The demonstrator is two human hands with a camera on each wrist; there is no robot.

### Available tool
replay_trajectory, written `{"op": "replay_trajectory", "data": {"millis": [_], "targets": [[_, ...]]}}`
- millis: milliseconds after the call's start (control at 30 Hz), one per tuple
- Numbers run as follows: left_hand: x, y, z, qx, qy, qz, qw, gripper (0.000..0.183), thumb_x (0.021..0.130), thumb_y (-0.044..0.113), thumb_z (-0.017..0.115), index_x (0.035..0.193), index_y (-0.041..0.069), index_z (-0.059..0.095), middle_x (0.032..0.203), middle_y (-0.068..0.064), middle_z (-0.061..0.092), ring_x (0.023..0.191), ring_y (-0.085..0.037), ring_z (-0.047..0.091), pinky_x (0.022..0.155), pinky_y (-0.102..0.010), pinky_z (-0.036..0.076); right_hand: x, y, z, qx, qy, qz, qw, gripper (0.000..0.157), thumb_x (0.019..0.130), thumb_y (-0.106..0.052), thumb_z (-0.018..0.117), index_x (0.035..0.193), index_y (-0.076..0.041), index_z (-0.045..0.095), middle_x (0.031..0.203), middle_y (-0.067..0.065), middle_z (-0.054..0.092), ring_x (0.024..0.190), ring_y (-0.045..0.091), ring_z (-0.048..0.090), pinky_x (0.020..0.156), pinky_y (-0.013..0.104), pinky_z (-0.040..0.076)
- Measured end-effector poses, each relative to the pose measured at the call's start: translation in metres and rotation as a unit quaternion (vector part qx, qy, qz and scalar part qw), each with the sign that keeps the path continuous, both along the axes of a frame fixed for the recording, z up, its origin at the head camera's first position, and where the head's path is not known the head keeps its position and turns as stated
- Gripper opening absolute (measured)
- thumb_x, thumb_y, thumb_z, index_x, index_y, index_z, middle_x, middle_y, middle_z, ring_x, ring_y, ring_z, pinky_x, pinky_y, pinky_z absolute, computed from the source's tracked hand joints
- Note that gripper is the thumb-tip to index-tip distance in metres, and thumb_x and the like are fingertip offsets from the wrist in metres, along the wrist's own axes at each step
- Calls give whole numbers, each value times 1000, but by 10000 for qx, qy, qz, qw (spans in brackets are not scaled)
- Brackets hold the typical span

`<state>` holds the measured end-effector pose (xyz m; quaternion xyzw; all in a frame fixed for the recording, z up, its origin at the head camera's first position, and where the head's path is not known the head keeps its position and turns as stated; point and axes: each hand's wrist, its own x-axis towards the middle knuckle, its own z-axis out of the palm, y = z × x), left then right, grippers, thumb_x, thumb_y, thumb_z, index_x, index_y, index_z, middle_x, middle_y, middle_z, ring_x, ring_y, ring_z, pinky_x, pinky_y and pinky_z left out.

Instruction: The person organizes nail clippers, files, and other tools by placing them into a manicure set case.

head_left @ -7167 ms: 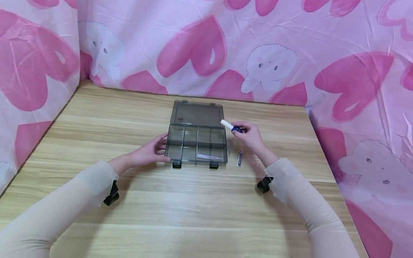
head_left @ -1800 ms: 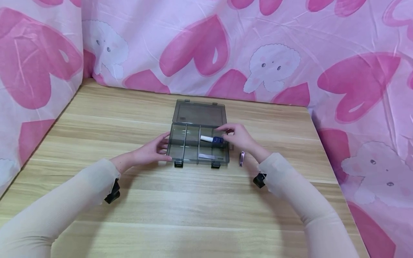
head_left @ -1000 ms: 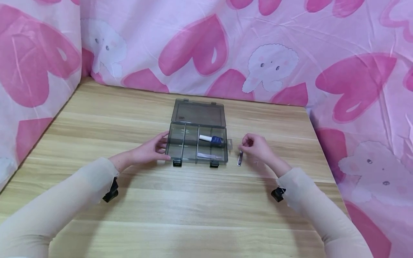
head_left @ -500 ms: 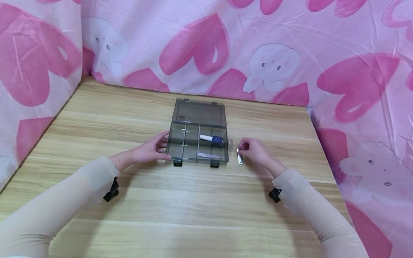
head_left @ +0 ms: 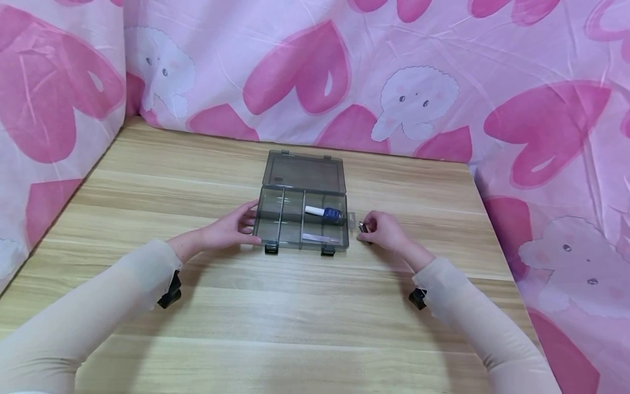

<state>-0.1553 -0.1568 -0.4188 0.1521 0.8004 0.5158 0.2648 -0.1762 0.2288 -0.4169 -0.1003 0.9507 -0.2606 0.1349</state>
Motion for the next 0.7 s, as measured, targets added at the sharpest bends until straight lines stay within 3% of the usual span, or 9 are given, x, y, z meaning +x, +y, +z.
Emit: {"op": "replay_trajectory", "data": {"millis": [300,467,700], "targets": [[1,0,0,-18,-66,16,10000,100,80,13,71,150,6,0,146,-30,26,128,-45,39,111,-50,33,0,0,0,-100,-3,-121,9999,12,79,-6,69,86,2,65,78,9,62,71,15,53,63,22,44],[0,1,-1,-12,-61,-22,10000,100,81,14,71,150,5,0,146,-30,25,128,-45,39,111,-50,34,-1,3,2,-577,-153,-418,9973,13,80,-2,67,90,4,63,80,13,65,66,12,54,58,18,47],[0,1,1,-21,8,-30,10000,99,82,14,70,150,4,-1,146,-31,25,128,-45,38,110,-51,34,-4,8,7,-777,144,-419,9960,15,82,-4,65,95,3,62,88,14,65,77,16,57,70,19,49]]}}
